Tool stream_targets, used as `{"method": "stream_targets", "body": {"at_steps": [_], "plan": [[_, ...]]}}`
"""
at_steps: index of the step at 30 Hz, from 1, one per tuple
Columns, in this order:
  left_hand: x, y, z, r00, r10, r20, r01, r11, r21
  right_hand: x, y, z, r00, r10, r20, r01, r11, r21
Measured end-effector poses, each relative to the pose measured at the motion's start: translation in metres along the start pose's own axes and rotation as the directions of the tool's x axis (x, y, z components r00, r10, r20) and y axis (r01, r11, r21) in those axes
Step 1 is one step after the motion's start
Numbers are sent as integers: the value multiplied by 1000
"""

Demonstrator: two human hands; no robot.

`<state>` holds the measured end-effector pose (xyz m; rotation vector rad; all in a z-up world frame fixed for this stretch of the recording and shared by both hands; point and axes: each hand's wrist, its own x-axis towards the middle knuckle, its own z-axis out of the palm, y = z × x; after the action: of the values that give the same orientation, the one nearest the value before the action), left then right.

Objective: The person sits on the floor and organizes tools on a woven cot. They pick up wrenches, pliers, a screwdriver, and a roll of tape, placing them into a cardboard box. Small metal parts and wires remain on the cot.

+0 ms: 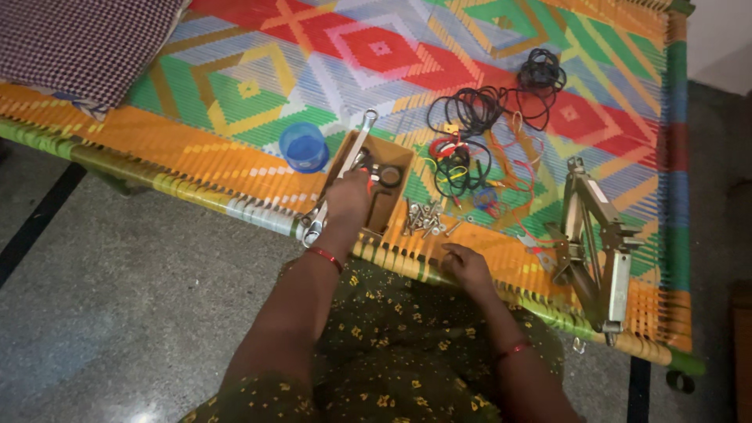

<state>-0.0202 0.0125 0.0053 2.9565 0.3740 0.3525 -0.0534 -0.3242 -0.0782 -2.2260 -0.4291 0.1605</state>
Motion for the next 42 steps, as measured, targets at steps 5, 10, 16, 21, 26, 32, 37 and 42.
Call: {"method": "stream_targets", "body": {"at_steps": [5,10,16,21,26,32,37,42], "plan": [[-6,3,-11,998,65,10,-66,982,177,-2,3,-3,999,43,6,-44,998,42],[7,-25,-34,983,108,-151,-144,957,-253,-2,0,-4,1000,-8,-13,7,1000,-11],[2,-104,-65,979,81,-189,-152,903,-402,0,0,-3,995,100,25,-101,994,49],[-31,-107,-93,975,178,134,-129,941,-312,3,4,4,998,53,22,-52,997,-55],[-53,-44,-110,882,196,429,-217,976,0,0,15,8,1000,-4,9,5,997,-75],[-45,7,-86,751,550,367,-608,791,59,-5,17,7,999,37,2,-37,998,-54],[-36,24,-69,719,626,303,-694,665,275,-5,23,8,1000,-16,-5,16,1000,24],[-18,26,-79,610,625,487,-763,629,149,1,24,9,999,-39,-33,39,999,-18]]}}
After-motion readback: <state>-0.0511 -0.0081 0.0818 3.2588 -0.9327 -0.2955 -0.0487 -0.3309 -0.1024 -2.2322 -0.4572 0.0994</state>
